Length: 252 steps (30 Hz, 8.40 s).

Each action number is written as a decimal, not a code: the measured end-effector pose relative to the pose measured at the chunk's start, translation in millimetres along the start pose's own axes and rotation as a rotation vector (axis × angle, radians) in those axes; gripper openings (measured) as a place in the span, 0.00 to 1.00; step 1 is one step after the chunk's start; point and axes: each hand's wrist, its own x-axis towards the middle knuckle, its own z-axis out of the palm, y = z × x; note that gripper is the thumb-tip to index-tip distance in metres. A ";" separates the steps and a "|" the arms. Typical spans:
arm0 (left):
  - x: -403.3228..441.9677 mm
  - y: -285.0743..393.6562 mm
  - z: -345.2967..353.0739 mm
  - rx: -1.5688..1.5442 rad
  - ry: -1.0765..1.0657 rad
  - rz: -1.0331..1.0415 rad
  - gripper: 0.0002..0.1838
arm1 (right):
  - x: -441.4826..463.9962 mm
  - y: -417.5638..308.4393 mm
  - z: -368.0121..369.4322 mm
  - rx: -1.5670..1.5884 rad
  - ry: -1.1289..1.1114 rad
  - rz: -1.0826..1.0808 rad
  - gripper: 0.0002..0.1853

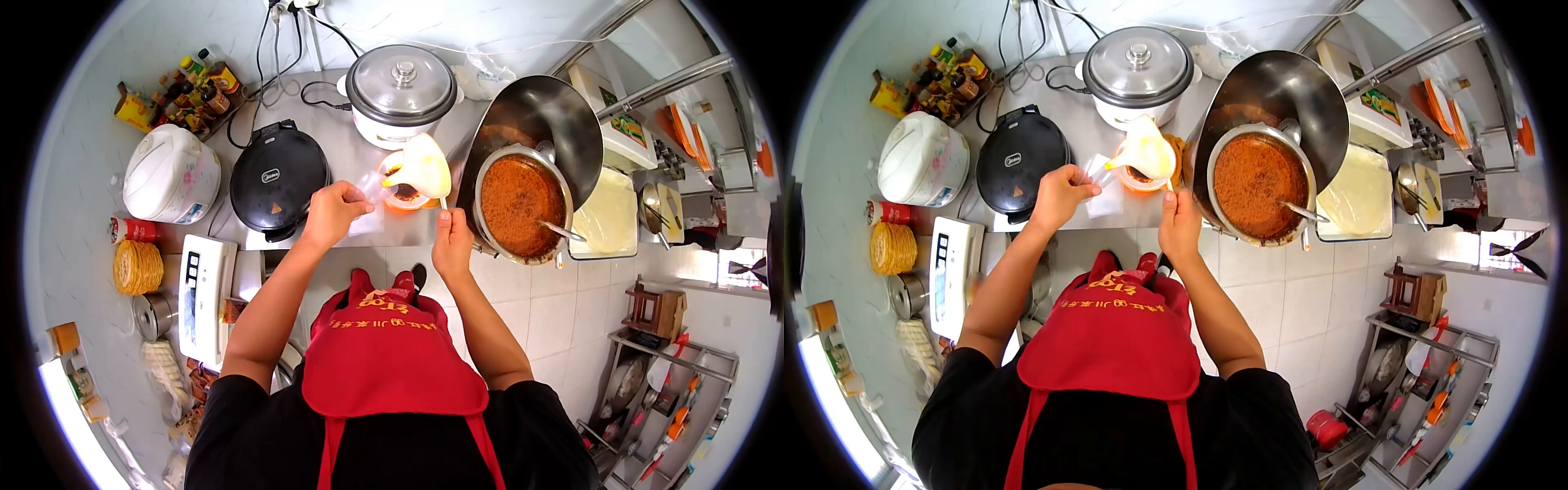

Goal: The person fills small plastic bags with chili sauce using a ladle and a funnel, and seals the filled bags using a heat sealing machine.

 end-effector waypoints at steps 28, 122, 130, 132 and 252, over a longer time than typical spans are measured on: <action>-8.6 -48.3 31.7 -0.455 -0.174 0.420 0.13 | -0.9 -113.2 -83.5 -0.250 -0.138 -0.489 0.14; -77.9 19.8 127.4 -0.151 -0.019 0.456 0.18 | 47.8 71.0 -229.4 -0.358 0.327 -0.250 0.09; -78.7 30.5 129.5 -0.173 -0.044 0.519 0.18 | 50.6 66.2 -218.2 -0.164 0.336 -0.118 0.11; -77.9 32.1 128.3 -0.181 -0.045 0.523 0.18 | 43.7 51.3 -232.5 -0.188 0.376 -0.124 0.10; -23.7 137.7 122.7 -0.357 -0.021 0.450 0.17 | -3.0 -174.2 -327.4 -0.313 -0.029 -1.107 0.08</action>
